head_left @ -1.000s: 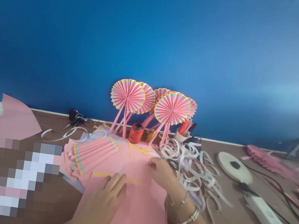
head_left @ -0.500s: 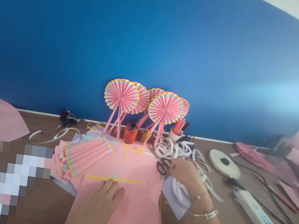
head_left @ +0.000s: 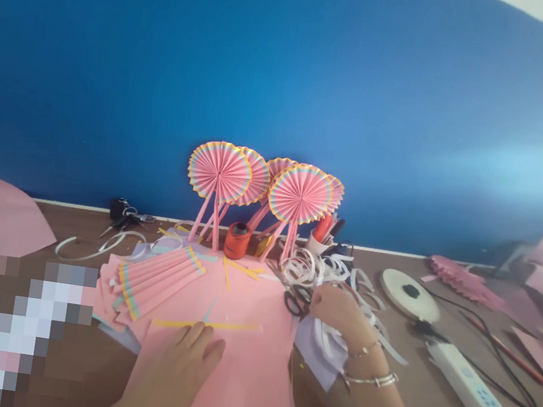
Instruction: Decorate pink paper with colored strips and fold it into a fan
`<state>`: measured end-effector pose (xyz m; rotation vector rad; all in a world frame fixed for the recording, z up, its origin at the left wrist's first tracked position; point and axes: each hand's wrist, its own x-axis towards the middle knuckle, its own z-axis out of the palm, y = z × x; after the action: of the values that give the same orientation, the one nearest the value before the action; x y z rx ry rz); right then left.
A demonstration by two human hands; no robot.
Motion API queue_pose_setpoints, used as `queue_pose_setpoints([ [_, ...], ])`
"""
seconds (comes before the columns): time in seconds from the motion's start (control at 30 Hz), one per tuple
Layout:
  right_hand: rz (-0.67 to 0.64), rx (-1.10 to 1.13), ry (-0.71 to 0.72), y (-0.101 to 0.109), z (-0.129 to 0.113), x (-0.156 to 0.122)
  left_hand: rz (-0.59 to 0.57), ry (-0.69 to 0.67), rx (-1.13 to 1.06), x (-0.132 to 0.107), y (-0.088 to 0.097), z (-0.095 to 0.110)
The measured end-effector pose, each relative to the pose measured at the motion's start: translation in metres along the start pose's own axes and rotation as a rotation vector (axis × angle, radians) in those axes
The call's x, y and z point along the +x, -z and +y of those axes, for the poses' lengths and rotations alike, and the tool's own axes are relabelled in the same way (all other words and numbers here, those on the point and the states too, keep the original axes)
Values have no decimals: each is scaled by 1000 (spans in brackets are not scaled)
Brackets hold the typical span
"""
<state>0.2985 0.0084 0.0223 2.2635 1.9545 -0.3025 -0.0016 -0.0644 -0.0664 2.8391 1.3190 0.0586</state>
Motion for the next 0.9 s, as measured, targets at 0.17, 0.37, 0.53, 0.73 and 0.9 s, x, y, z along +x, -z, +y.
queue_pose_setpoints([
  [0.17, 32, 239, 104, 7, -20, -6, -23, 9, -24, 0, 4, 0],
  [0.37, -36, 395, 177, -5, -25, 3, -55, -1, -28, 2, 11, 0],
  [0.53, -163, 429, 217, -7, -14, 6, -59, 9, -14, 3, 12, 1],
  [0.73, -209, 549, 239, -2, -24, -3, -16, 0, 1, 2, 7, 0],
  [0.9, -336, 599, 328, -16, -45, -7, -14, -8, 8, 1, 8, 0],
])
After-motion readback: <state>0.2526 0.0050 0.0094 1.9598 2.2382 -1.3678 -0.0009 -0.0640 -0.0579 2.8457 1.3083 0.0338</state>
